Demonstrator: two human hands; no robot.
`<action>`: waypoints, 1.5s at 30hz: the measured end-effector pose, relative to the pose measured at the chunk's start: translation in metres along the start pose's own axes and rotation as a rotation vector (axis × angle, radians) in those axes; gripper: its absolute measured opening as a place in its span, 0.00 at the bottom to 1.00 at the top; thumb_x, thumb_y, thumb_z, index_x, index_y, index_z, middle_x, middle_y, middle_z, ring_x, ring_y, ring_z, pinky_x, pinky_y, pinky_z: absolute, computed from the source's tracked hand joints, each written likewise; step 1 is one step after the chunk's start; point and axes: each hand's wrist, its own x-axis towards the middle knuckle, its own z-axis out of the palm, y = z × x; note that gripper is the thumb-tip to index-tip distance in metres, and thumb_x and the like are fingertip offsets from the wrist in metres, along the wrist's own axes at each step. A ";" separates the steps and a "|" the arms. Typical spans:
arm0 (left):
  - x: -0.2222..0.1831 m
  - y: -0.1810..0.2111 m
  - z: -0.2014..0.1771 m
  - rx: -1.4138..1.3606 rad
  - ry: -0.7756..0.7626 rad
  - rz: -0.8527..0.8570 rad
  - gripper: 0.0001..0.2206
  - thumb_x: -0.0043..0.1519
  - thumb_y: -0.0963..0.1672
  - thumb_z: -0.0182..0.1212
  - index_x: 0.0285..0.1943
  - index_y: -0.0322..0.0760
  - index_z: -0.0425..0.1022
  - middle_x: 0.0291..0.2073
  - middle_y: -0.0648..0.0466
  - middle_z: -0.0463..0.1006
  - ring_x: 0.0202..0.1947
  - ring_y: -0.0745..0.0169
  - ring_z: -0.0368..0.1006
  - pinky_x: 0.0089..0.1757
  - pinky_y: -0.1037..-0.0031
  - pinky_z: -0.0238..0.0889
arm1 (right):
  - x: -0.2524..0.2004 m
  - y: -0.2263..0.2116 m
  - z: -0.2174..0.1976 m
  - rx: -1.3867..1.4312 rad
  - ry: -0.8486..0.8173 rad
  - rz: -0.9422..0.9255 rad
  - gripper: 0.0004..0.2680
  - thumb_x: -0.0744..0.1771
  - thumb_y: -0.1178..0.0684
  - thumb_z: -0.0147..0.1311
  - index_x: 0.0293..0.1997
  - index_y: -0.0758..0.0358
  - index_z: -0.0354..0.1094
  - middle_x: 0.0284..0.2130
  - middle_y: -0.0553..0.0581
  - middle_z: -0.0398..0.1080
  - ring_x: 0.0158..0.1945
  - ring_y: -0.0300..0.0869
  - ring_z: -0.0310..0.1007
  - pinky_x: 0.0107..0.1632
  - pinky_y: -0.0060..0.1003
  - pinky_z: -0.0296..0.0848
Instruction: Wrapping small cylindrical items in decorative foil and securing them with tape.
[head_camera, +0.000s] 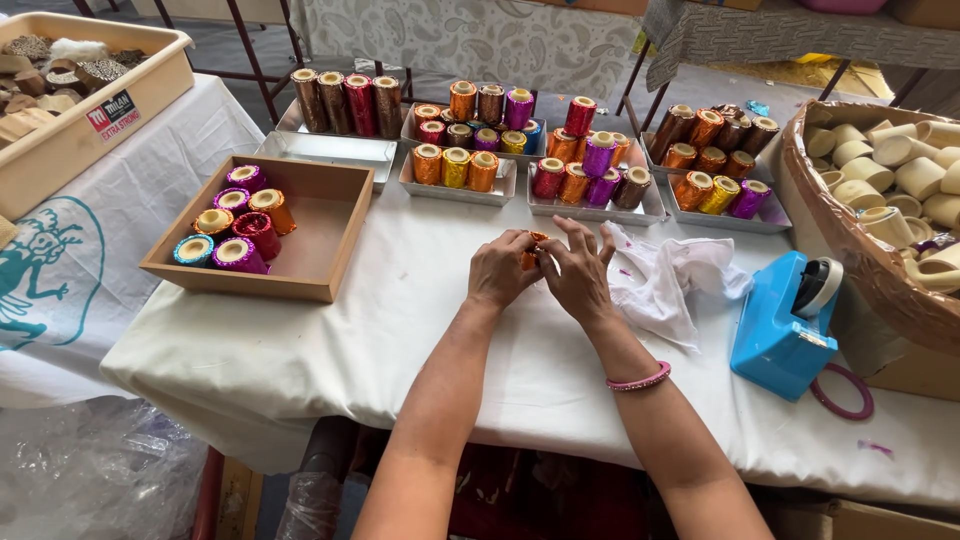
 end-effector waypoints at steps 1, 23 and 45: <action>0.000 0.000 -0.001 0.000 0.001 0.000 0.18 0.51 0.51 0.74 0.44 0.40 0.79 0.44 0.55 0.82 0.36 0.56 0.81 0.41 0.65 0.74 | 0.002 0.000 -0.001 0.000 0.000 -0.001 0.09 0.69 0.47 0.54 0.52 0.53 0.76 0.66 0.56 0.62 0.72 0.47 0.56 0.72 0.62 0.35; 0.000 -0.007 0.012 0.036 -0.026 -0.006 0.14 0.61 0.50 0.68 0.48 0.39 0.76 0.42 0.54 0.79 0.35 0.59 0.80 0.39 0.67 0.75 | 0.009 -0.017 -0.017 0.093 0.005 -0.054 0.12 0.67 0.57 0.56 0.57 0.57 0.67 0.41 0.49 0.78 0.59 0.44 0.71 0.72 0.62 0.38; 0.002 0.001 0.000 0.023 -0.009 -0.011 0.10 0.58 0.49 0.68 0.41 0.41 0.80 0.43 0.56 0.81 0.33 0.57 0.80 0.39 0.65 0.74 | 0.009 -0.011 -0.009 -0.039 -0.008 -0.064 0.05 0.65 0.54 0.56 0.41 0.58 0.74 0.41 0.52 0.73 0.55 0.45 0.70 0.71 0.62 0.38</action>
